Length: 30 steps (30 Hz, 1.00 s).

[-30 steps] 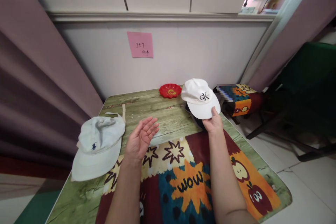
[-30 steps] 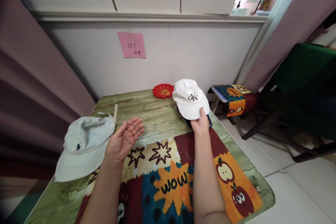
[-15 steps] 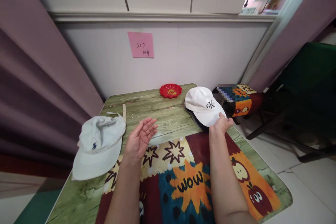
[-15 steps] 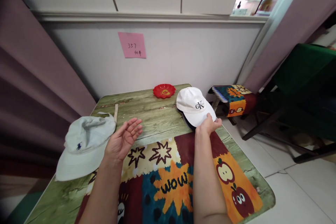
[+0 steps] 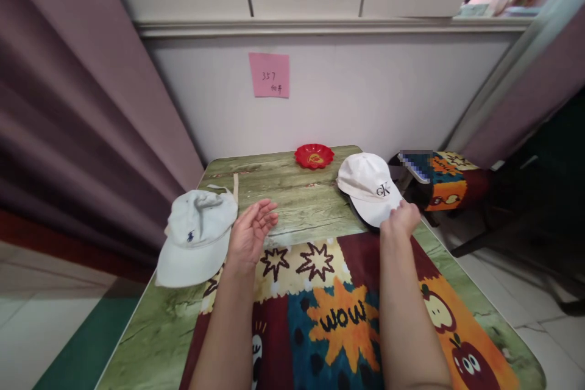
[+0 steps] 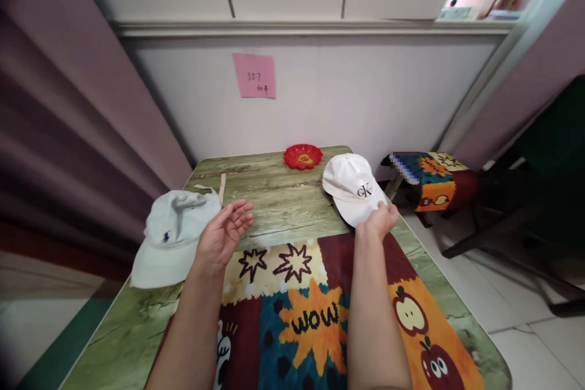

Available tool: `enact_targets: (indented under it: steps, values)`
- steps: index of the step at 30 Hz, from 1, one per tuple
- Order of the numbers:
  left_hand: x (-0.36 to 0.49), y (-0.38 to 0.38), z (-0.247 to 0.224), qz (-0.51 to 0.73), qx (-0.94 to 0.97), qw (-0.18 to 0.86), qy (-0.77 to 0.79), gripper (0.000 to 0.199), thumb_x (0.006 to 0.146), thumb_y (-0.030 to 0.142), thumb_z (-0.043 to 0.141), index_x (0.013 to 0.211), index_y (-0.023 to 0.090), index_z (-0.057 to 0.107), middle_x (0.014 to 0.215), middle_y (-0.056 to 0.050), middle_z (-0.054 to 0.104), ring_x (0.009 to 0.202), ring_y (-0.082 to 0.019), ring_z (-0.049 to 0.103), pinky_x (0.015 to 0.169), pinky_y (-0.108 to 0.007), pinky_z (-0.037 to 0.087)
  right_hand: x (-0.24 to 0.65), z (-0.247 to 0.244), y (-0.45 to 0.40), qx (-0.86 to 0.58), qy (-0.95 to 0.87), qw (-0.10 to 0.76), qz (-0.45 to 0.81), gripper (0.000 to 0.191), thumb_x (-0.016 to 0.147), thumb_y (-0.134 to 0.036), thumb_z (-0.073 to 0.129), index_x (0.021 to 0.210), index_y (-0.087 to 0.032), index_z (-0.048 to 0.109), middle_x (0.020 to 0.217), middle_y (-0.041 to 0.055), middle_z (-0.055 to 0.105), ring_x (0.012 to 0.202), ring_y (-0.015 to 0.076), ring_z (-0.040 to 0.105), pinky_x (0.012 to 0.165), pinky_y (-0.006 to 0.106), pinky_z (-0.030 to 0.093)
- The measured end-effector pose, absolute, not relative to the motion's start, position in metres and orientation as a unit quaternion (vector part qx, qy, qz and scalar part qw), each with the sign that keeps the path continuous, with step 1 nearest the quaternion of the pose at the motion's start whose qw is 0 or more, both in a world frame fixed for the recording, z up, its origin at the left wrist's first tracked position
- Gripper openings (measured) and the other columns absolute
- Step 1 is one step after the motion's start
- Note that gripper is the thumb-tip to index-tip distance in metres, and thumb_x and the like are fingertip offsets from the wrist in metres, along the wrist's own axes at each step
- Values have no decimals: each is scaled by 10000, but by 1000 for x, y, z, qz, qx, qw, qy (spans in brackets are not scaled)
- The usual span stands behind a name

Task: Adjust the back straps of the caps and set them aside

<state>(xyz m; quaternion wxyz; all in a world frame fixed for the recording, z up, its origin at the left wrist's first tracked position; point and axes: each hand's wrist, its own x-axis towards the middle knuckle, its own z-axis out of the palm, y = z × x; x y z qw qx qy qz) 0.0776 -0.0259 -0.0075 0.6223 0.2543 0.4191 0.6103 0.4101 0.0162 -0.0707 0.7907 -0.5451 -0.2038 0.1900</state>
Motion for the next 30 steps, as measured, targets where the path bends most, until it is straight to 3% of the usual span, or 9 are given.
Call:
enact_targets:
  steps: [3, 7, 10, 12, 16, 20, 23, 30]
  values:
    - [67, -25, -10, 644, 301, 535, 456, 259, 807, 306, 678, 995, 129, 660, 934, -87, 724, 697, -136, 660, 706, -280, 532, 407, -61, 14, -541, -139, 816, 148, 272, 781, -283, 527, 1043, -220, 560, 1030, 29, 638, 912, 176, 673, 688, 312, 579]
    - [31, -24, -12, 693, 381, 200, 579, 298, 755, 340, 725, 985, 164, 655, 935, -58, 685, 747, -154, 608, 747, -308, 491, 380, -35, 6, -471, -155, 856, 148, 219, 807, -289, 557, 971, -178, 650, 876, 33, 714, 736, 116, 684, 678, 236, 553]
    - [-7, -29, -16, 601, 400, -58, 690, 276, 747, 311, 725, 979, 175, 665, 1032, -81, 650, 951, -235, 583, 910, -399, 435, 350, -20, -1, -448, -216, 838, 225, 201, 801, -324, 605, 888, -159, 681, 735, 19, 714, 599, 98, 658, 617, 215, 545]
    - [-28, -33, -22, 529, 380, -142, 746, 299, 721, 312, 748, 976, 178, 666, 1143, -113, 619, 1114, -304, 520, 990, -460, 362, 332, -14, -4, -441, -241, 821, 270, 200, 783, -333, 646, 864, -156, 690, 703, 10, 712, 587, 98, 661, 614, 215, 552]
    - [-45, -38, -39, 441, 358, -164, 807, 310, 691, 353, 769, 923, 182, 657, 1285, -139, 545, 1216, -371, 429, 1001, -506, 289, 312, -11, -8, -429, -272, 800, 320, 226, 767, -355, 692, 857, -148, 704, 716, 13, 726, 611, 98, 677, 624, 208, 560]
    - [-41, -37, -46, 412, 389, -145, 811, 140, 753, 291, 690, 829, 185, 637, 1315, -131, 552, 1228, -352, 430, 1011, -483, 265, 310, -10, -10, -426, -278, 795, 330, 229, 769, -350, 701, 865, -142, 705, 728, 17, 730, 622, 96, 681, 635, 203, 556]
    - [-38, -36, -44, 439, 382, -135, 802, 49, 780, 235, 630, 787, 189, 613, 1310, -132, 577, 1220, -338, 450, 1012, -473, 273, 310, -10, -11, -429, -278, 792, 334, 222, 776, -341, 695, 872, -141, 702, 732, 19, 729, 616, 96, 677, 633, 206, 551]
    - [-35, -40, -22, 584, 380, -133, 705, 87, 795, 267, 640, 793, 206, 579, 1246, -120, 609, 1191, -281, 523, 1067, -428, 333, 301, -9, -12, -425, -289, 778, 360, 236, 780, -366, 697, 877, -151, 707, 735, 23, 723, 640, 106, 673, 657, 231, 548]
